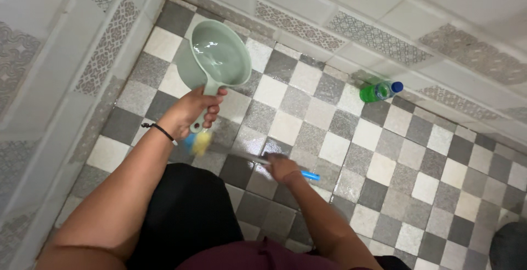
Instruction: The person scrubs the bathroom floor tiles with a sponge brush, handles a cleaning liquid bottle, scoops water from a bucket using a water dipper, and scrubs the floor tiles with the sponge brush while holding the dipper.
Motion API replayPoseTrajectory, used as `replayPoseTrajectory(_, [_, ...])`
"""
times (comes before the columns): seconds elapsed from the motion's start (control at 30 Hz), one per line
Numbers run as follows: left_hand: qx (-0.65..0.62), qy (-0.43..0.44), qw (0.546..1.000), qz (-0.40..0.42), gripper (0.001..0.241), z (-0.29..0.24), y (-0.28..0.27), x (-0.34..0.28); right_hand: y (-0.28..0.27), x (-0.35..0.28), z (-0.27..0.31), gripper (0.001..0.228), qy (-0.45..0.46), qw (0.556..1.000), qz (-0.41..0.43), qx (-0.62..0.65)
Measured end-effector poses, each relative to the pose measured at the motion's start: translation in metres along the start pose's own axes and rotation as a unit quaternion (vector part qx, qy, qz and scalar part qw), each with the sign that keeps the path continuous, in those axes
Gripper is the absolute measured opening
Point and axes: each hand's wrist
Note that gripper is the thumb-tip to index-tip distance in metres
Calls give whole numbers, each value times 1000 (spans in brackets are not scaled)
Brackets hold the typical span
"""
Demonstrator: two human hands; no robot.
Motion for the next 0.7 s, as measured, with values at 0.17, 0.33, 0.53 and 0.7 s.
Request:
replayPoseTrajectory(0.17, [-16,7,999,27,32,5,-3,-6,-12,-13,-90,51,257,955,-81,123])
replayPoseTrajectory(0.33, [-12,-4,1000,13,32,1,6,-4,10,-7,-65,53,176,971,-100,127])
replayPoseTrajectory(0.53, [-33,-7,999,12,34,1,17,-4,-2,-67,-54,59,88,989,-24,115])
replayPoseTrajectory(0.7, [5,2,1000,7,33,2,13,-9,24,-115,-174,52,437,867,-199,133])
Point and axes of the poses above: each hand's wrist, its own x-axis towards the middle knuckle, its own y-axis out of the palm, z = x × y, and after that the axes turned 9 degrees about -z, right-handed
